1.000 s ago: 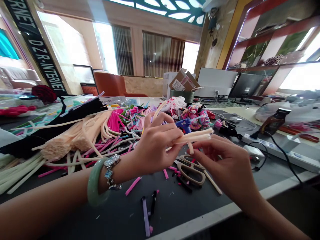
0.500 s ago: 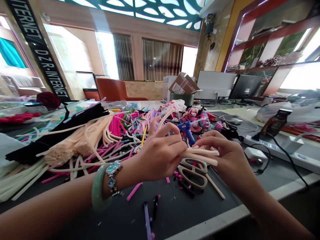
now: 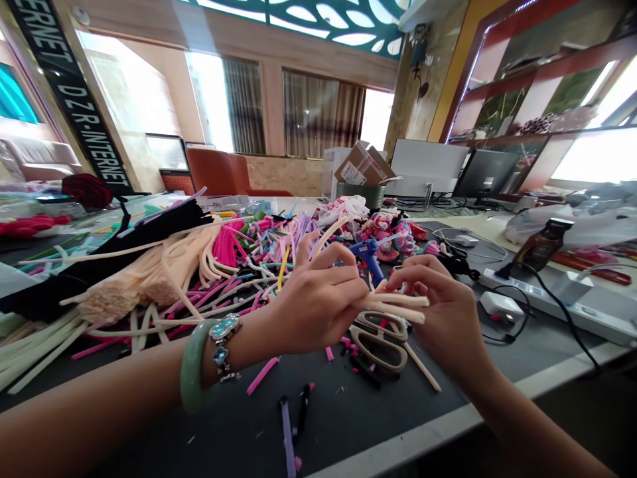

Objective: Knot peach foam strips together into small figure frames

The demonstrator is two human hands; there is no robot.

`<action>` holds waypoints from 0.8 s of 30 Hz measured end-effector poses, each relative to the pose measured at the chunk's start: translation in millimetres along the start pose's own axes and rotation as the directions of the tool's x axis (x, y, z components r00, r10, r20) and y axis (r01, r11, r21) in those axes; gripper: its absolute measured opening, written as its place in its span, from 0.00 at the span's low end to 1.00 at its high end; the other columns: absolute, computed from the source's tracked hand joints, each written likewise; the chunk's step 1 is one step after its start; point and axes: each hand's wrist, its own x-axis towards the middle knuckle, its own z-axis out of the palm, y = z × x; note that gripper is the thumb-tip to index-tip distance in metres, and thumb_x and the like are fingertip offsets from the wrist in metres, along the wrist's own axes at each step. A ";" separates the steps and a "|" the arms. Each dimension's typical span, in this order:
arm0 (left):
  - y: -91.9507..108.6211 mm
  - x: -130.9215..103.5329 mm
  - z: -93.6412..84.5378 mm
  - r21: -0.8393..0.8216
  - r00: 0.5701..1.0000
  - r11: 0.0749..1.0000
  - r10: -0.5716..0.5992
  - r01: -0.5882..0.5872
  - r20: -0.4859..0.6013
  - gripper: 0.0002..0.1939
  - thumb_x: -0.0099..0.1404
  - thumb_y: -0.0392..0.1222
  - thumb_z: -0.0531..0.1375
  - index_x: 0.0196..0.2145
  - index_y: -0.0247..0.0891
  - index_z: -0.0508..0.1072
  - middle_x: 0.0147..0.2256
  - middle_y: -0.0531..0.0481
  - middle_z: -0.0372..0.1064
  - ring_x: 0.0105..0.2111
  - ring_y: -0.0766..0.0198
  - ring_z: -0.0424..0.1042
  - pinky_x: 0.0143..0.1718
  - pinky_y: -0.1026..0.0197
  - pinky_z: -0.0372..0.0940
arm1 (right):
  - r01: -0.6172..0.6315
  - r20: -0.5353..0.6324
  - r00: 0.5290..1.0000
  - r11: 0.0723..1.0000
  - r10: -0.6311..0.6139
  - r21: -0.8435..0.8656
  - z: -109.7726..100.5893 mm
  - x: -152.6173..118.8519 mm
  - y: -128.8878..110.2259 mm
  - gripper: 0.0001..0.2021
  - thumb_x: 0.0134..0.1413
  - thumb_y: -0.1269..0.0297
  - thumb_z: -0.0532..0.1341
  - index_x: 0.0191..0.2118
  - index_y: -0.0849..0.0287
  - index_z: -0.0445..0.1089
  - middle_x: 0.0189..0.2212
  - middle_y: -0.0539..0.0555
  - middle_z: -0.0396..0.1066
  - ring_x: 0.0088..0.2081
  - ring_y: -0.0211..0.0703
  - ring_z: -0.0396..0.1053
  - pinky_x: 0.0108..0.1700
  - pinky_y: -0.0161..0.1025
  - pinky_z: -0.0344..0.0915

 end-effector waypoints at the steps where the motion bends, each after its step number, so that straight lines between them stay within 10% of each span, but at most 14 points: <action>1: -0.3 0.4 -0.7 -0.005 1.000 1.000 -0.006 0.006 0.002 0.06 0.62 0.34 0.55 0.28 0.38 0.69 0.26 0.52 0.69 0.42 0.58 0.64 0.50 0.48 0.54 | 0.020 -0.012 1.000 0.999 -0.020 -0.027 0.4 -0.3 -0.6 0.03 0.43 0.69 0.67 0.27 0.55 0.72 0.31 0.51 0.62 0.35 0.41 0.62 0.33 0.38 0.61; 10: -2.3 -0.7 -0.9 0.014 1.000 1.000 -0.004 0.004 0.027 0.08 0.64 0.36 0.52 0.29 0.37 0.69 0.27 0.52 0.69 0.42 0.58 0.64 0.51 0.46 0.52 | 0.264 -0.111 0.940 0.892 -0.323 -0.366 6.0 -5.5 -2.7 0.08 0.45 0.71 0.64 0.33 0.53 0.76 0.31 0.51 0.60 0.30 0.39 0.61 0.32 0.40 0.60; 24: -4.3 -0.4 -0.4 -0.103 1.000 0.994 -0.022 0.023 0.007 0.06 0.63 0.35 0.54 0.30 0.37 0.70 0.28 0.51 0.70 0.42 0.59 0.63 0.45 0.54 0.56 | 0.476 0.121 0.852 0.660 -0.509 -0.581 -2.9 -5.3 -1.3 0.11 0.45 0.70 0.63 0.38 0.54 0.73 0.33 0.55 0.63 0.33 0.44 0.63 0.37 0.45 0.60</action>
